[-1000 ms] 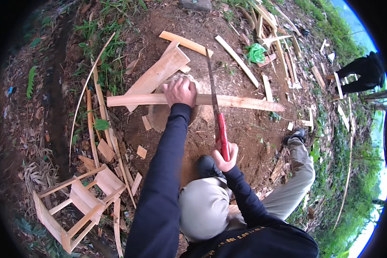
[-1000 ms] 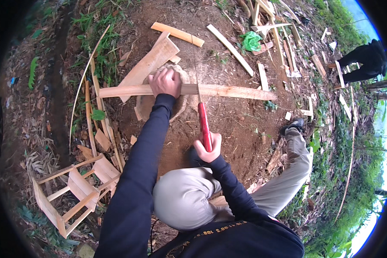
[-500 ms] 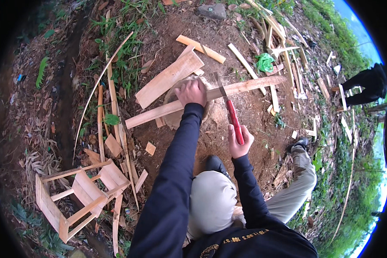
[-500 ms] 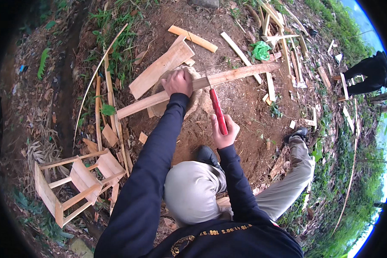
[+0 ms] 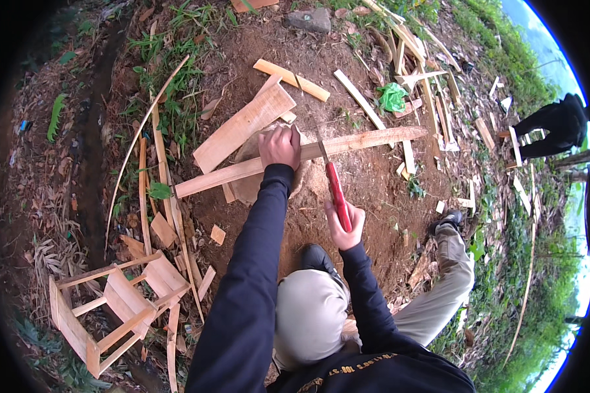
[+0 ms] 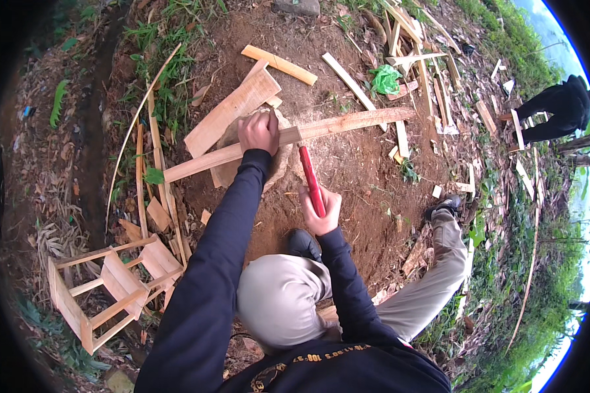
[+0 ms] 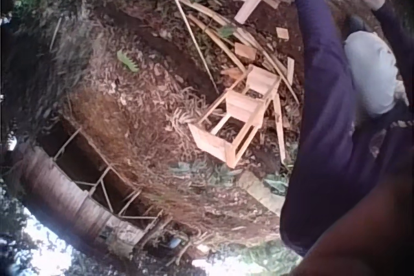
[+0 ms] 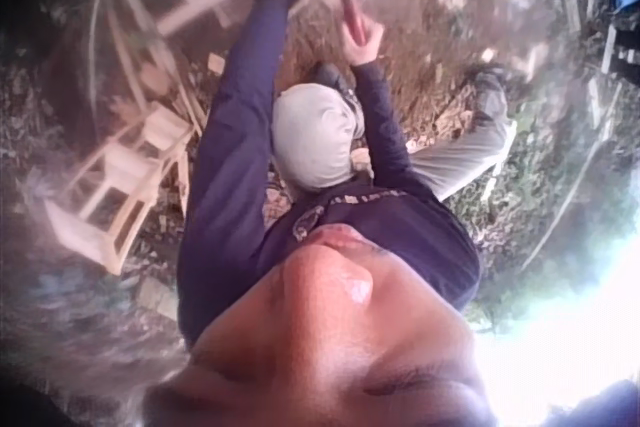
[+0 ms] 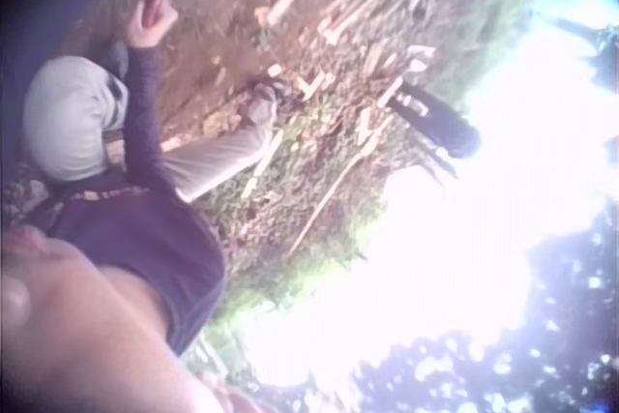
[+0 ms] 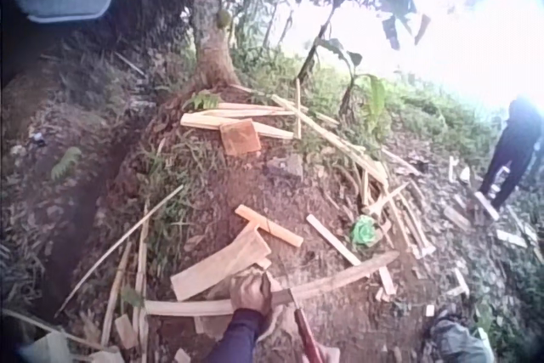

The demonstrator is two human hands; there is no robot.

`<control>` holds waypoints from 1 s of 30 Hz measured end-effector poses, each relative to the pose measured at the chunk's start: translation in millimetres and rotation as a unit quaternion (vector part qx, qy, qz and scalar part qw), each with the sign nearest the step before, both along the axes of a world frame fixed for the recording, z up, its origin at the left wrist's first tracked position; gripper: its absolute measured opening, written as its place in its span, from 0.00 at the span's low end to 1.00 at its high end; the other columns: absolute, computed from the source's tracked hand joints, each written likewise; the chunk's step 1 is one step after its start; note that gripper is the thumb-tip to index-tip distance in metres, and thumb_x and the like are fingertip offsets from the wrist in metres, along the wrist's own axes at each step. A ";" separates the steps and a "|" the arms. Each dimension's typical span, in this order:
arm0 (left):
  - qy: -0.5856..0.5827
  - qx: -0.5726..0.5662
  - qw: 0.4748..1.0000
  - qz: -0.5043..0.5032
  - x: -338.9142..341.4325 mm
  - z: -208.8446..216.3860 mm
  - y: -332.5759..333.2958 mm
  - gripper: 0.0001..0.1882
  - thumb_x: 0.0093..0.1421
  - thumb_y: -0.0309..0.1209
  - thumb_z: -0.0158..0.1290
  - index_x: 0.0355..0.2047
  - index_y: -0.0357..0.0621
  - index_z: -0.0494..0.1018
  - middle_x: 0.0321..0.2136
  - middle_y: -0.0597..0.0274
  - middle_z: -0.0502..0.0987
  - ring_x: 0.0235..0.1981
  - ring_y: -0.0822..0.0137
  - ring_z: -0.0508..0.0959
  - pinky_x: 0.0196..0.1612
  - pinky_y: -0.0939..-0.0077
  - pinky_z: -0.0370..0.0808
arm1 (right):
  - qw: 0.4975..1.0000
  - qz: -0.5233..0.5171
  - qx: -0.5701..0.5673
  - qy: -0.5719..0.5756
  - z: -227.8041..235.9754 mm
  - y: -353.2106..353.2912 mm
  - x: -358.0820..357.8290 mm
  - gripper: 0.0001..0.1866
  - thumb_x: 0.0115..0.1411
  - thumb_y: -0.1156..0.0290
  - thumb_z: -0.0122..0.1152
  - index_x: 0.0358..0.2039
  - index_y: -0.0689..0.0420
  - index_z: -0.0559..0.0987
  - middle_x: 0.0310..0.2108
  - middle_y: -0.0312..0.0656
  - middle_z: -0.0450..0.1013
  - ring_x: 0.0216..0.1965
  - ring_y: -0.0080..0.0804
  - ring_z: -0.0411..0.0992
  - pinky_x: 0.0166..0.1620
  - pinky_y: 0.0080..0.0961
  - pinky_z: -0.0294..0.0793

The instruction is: The person uses a red hand saw to cut a piece of light-colored wood resting on a wooden stump. They hold the wood steady with their left hand while sawing with their right hand. The task is performed outdoors on a dirt ground scattered with wood scraps.

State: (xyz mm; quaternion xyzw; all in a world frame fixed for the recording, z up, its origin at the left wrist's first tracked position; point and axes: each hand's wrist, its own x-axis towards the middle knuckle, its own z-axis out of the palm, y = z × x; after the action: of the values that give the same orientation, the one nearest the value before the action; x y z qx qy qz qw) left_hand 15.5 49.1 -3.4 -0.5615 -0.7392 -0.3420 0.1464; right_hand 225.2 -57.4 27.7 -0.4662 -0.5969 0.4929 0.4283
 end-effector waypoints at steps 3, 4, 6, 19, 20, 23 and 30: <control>0.003 0.007 1.000 -0.007 0.4 -3.4 -2.1 0.14 0.60 0.33 0.55 0.17 0.45 0.72 0.21 0.57 0.76 0.26 0.54 0.77 0.36 0.61 0.65 | 0.999 0.003 0.006 -0.031 1.5 -5.8 7.7 0.13 0.60 0.72 0.63 0.20 0.59 0.73 0.11 0.32 0.60 0.14 0.16 0.58 0.20 0.22 0.59; -0.005 -0.002 1.000 -0.002 0.1 -4.6 -0.8 0.14 0.60 0.33 0.54 0.17 0.45 0.72 0.21 0.58 0.75 0.26 0.54 0.76 0.36 0.61 0.65 | 0.999 -0.010 0.007 -0.032 2.3 -15.5 13.1 0.13 0.59 0.73 0.63 0.19 0.59 0.73 0.11 0.33 0.60 0.14 0.16 0.59 0.20 0.22 0.60; -0.010 -0.005 1.000 0.001 -0.1 -3.7 -1.0 0.13 0.59 0.32 0.54 0.17 0.45 0.71 0.21 0.58 0.75 0.26 0.54 0.76 0.36 0.61 0.65 | 0.998 -0.003 0.052 -0.042 -8.1 -40.4 33.2 0.09 0.57 0.74 0.61 0.21 0.60 0.76 0.11 0.34 0.62 0.14 0.16 0.61 0.20 0.23 0.62; 0.012 -0.036 0.999 0.009 -2.7 -7.3 -1.8 0.12 0.58 0.33 0.53 0.19 0.45 0.75 0.24 0.58 0.78 0.29 0.57 0.78 0.40 0.62 0.65 | 0.996 -0.004 0.027 -0.084 -1.6 -73.3 60.0 0.04 0.51 0.78 0.59 0.20 0.59 0.77 0.13 0.37 0.67 0.16 0.21 0.69 0.22 0.24 0.69; 0.033 -0.002 0.999 0.019 -9.9 -9.6 -0.6 0.12 0.58 0.33 0.53 0.19 0.46 0.75 0.25 0.58 0.78 0.30 0.58 0.78 0.40 0.62 0.65 | 0.997 0.008 0.039 -0.061 -7.1 -65.9 54.3 0.04 0.51 0.78 0.59 0.21 0.59 0.77 0.13 0.36 0.67 0.15 0.20 0.68 0.22 0.23 0.68; -0.011 -0.036 0.999 0.008 1.4 -3.3 0.8 0.11 0.58 0.32 0.53 0.19 0.46 0.74 0.24 0.58 0.78 0.29 0.55 0.78 0.39 0.61 0.64 | 1.000 0.008 0.003 -0.007 -0.6 -18.3 26.2 0.08 0.55 0.76 0.60 0.20 0.60 0.74 0.13 0.34 0.64 0.15 0.17 0.62 0.21 0.21 0.62; -0.012 -0.026 1.000 0.010 -0.4 -5.5 -0.5 0.11 0.59 0.32 0.52 0.19 0.46 0.73 0.24 0.59 0.77 0.29 0.55 0.77 0.38 0.62 0.64 | 0.999 -0.007 0.005 -0.042 -12.5 -76.4 61.2 0.06 0.52 0.78 0.60 0.19 0.59 0.75 0.11 0.35 0.63 0.13 0.21 0.64 0.20 0.24 0.64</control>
State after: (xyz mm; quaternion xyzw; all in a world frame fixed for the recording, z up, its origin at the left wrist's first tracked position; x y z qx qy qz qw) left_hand 15.1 48.5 -8.9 -0.5535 -0.7549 -0.3284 0.1261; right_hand 286.4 -133.8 15.2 -0.4886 -0.6137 0.4669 0.4083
